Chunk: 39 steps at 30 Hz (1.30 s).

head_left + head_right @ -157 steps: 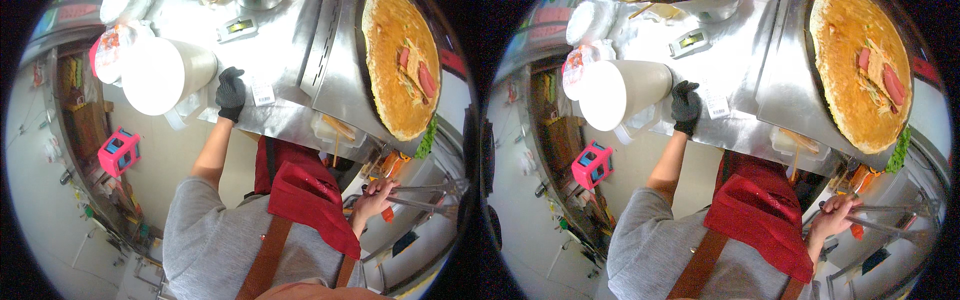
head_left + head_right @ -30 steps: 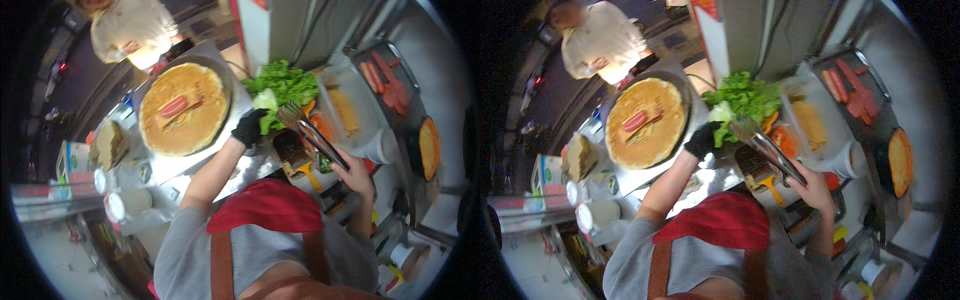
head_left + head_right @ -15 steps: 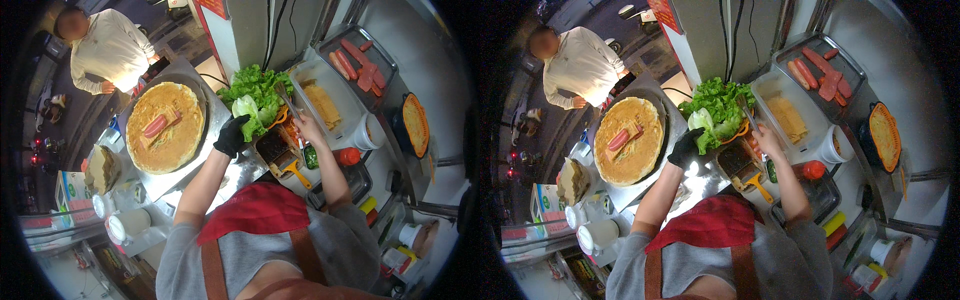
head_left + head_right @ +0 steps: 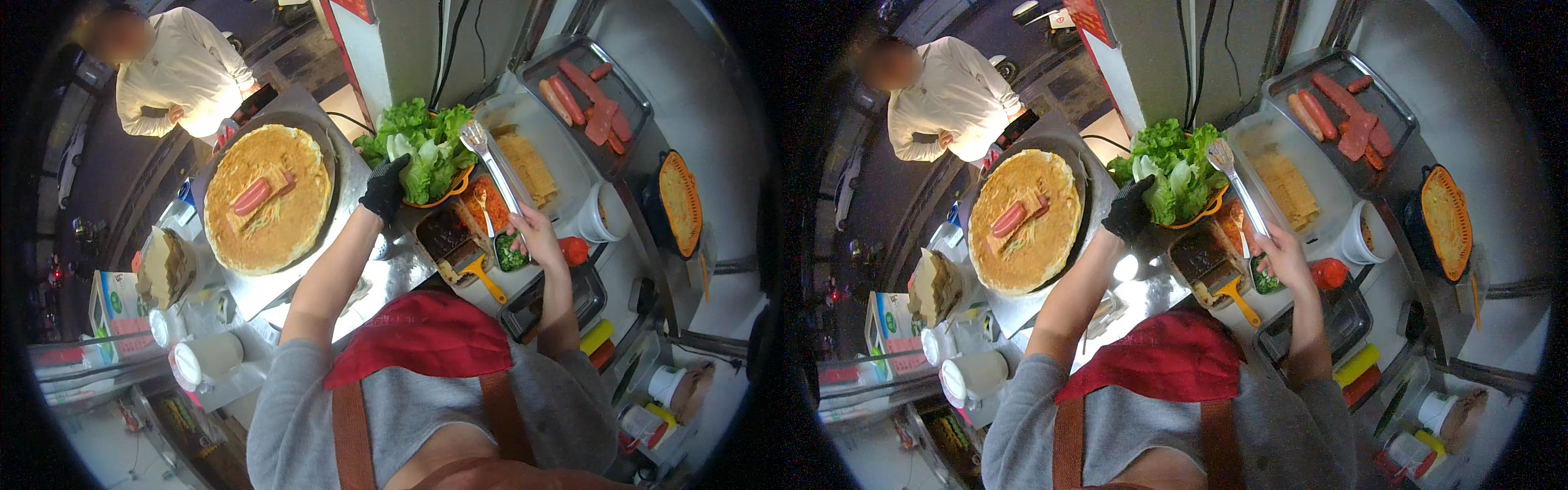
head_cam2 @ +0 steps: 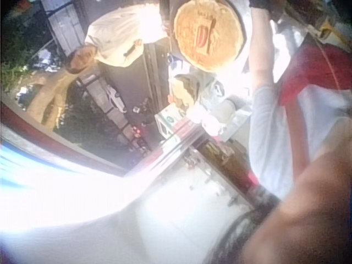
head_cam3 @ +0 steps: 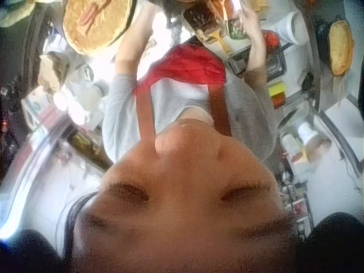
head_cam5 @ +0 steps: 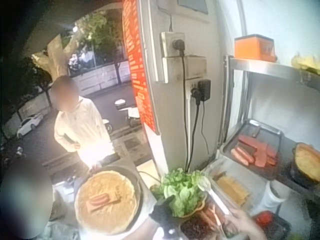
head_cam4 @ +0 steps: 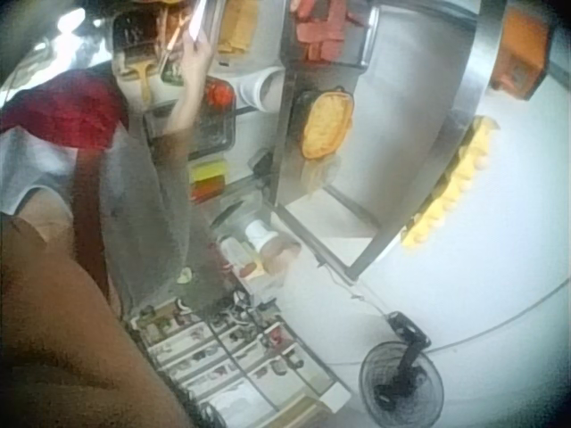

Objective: The person prepares a street food wrap on a flat griddle. They place a sausage and shredded vegetables onto a large crepe, add lettuce, fold the crepe, and cut it into pieces. They then crack an egg onto the griddle and cook it.

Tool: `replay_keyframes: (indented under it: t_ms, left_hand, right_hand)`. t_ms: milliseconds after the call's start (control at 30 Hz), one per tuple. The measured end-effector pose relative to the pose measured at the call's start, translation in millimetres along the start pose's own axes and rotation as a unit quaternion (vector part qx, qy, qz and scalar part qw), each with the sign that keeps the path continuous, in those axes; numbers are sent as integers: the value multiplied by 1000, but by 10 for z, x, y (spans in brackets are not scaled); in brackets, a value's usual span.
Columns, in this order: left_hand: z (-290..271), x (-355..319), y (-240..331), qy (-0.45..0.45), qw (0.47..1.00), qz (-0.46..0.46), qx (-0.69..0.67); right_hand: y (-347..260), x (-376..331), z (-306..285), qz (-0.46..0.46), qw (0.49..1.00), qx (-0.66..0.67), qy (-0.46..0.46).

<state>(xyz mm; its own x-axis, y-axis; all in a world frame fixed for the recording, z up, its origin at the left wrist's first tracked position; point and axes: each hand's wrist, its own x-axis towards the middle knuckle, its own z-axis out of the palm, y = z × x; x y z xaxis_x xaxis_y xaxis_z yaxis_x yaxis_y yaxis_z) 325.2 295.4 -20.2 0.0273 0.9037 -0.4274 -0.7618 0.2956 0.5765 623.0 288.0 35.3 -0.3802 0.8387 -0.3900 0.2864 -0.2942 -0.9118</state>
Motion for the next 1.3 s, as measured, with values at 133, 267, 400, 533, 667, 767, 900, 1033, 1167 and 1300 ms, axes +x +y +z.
replay_keyframes:
  t_ms: [133, 267, 400, 533, 667, 767, 900, 1033, 1167, 1300]
  left_hand:
    - [15, -120, 71, -58, 994, -85, -47]
    - [-299, -198, 12, -205, 961, -144, -113]
    - [-248, -413, -2, -192, 976, -88, -46]
    - [-110, -731, 16, -147, 982, -112, -35]
    - [-195, -822, 62, -132, 990, -40, 15]
    - [-153, -894, 112, -104, 993, 36, 45]
    - [-159, -974, 75, -83, 982, 94, 143]
    - [-172, -966, 62, -94, 972, 84, 200]
    - [-90, -1084, 36, -122, 986, -21, 108]
    - [-161, -1075, -88, -123, 986, -38, 105]
  right_hand:
    - [-121, -243, -54, -47, 999, -21, -16]
    - [-455, -505, -64, -116, 969, -210, -64]
    - [-631, -642, -42, -196, 895, -387, -101]
    - [-726, -636, -24, -230, 840, -469, -148]
    - [-738, -634, -46, -164, 906, -346, -179]
    - [-526, -621, -45, -44, 972, -175, -147]
    - [-300, -509, -18, 35, 986, -36, -160]
    - [-233, -487, 7, 49, 975, -14, -218]
    - [-217, -493, 49, 22, 971, -58, -232]
    - [-121, -452, -6, 24, 968, -75, -238]
